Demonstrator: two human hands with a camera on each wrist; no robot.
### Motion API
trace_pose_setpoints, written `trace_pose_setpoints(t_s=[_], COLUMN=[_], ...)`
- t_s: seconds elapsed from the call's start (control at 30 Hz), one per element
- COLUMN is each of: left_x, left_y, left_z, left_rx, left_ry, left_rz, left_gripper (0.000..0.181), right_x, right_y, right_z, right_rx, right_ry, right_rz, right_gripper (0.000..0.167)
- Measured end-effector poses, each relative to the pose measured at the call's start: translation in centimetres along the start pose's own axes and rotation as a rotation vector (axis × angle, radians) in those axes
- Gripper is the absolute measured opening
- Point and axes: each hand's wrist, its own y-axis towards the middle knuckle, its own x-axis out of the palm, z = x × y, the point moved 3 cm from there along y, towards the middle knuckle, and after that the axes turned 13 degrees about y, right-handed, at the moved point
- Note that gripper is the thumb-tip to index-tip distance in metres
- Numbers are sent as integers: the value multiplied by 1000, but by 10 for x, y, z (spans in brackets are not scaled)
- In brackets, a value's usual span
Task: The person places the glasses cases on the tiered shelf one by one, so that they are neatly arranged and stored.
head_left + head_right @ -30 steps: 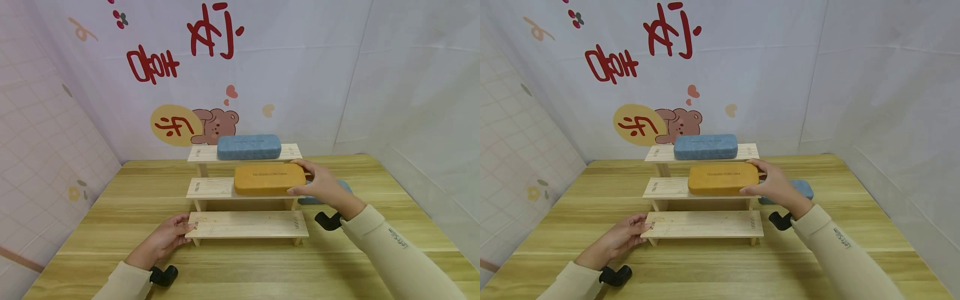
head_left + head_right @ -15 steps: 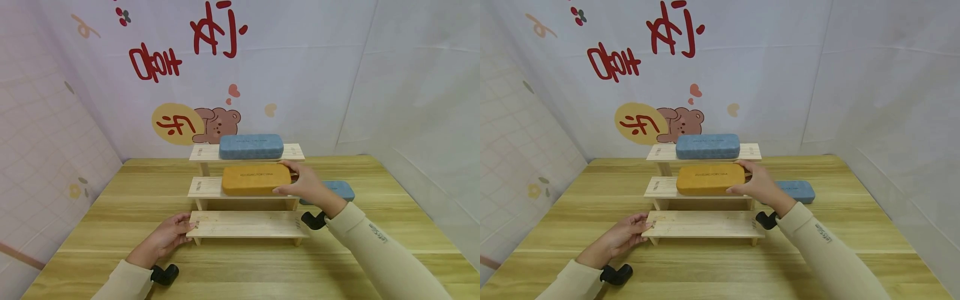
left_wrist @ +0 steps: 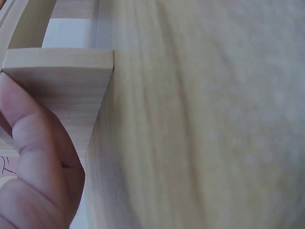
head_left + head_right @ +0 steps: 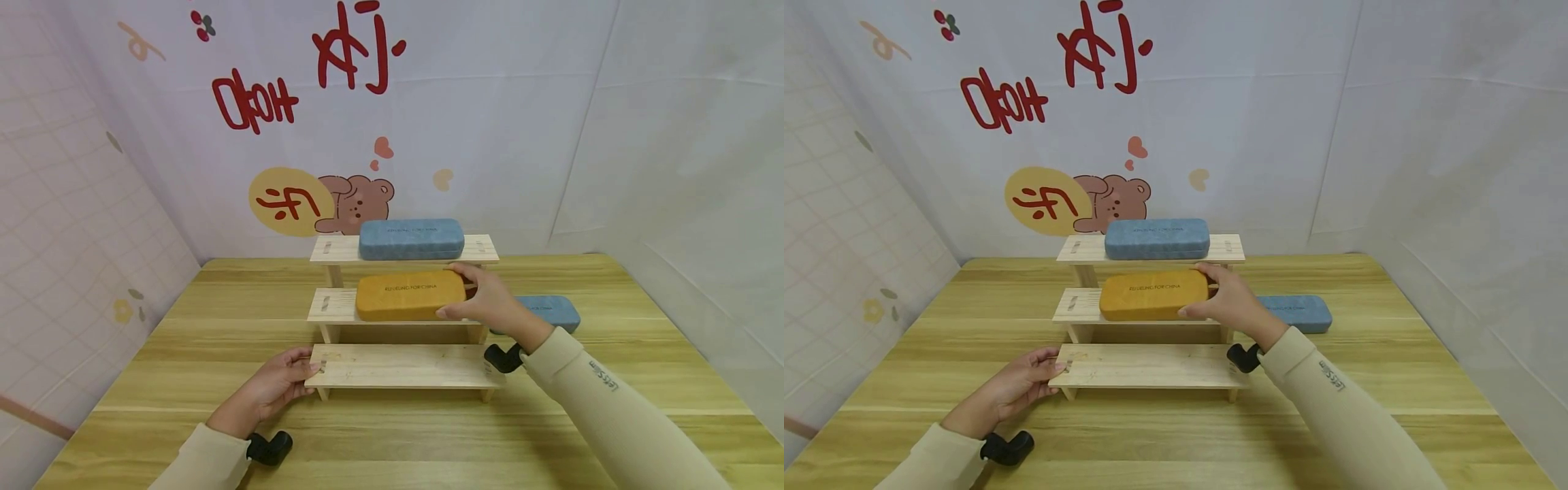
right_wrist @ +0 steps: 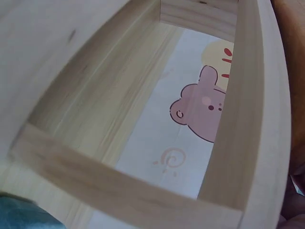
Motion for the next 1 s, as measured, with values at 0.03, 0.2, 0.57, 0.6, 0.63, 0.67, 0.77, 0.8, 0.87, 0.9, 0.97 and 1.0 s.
trace_pose_setpoints(t_s=[0.03,0.2,0.57,0.6,0.63,0.67,0.77,0.8,0.87,0.9,0.97,1.0], left_x=[0,-1,-1,-1,-1,-1,-1,-1,-1,-1,-1,-1], left_y=[0,0,1,1,1,1,1,1,1,1,0,0], left_z=[0,0,-1,-2,-2,-2,-2,-1,-1,-1,-1,-1], left_rx=[1,1,3,4,4,5,4,3,3,4,5,5], left_ry=[-1,-8,4,4,3,4,1,1,2,2,5,5], left_rz=[-1,-2,-3,-4,-5,-5,-5,-5,-5,-5,-6,-7], left_gripper=[61,59,59,59,59,59,59,59,59,59,59,59], right_x=[0,1,0,0,0,0,0,0,0,0,0,0], right_y=[0,0,2,2,2,2,2,2,2,2,2,2], right_z=[-1,-2,-1,-1,-1,-1,-1,-1,-1,-1,-1,-1], right_rx=[1,-6,14,17,23,24,29,30,33,33,32,31], right_ry=[-8,-25,-55,-61,-65,-69,-91,-98,-104,-107,-110,-112], right_rz=[-1,-23,-55,-55,-55,-57,-59,-61,-66,-69,-75,-78], right_gripper=[89,89,89,89,89,88,87,86,86,85,85,85])
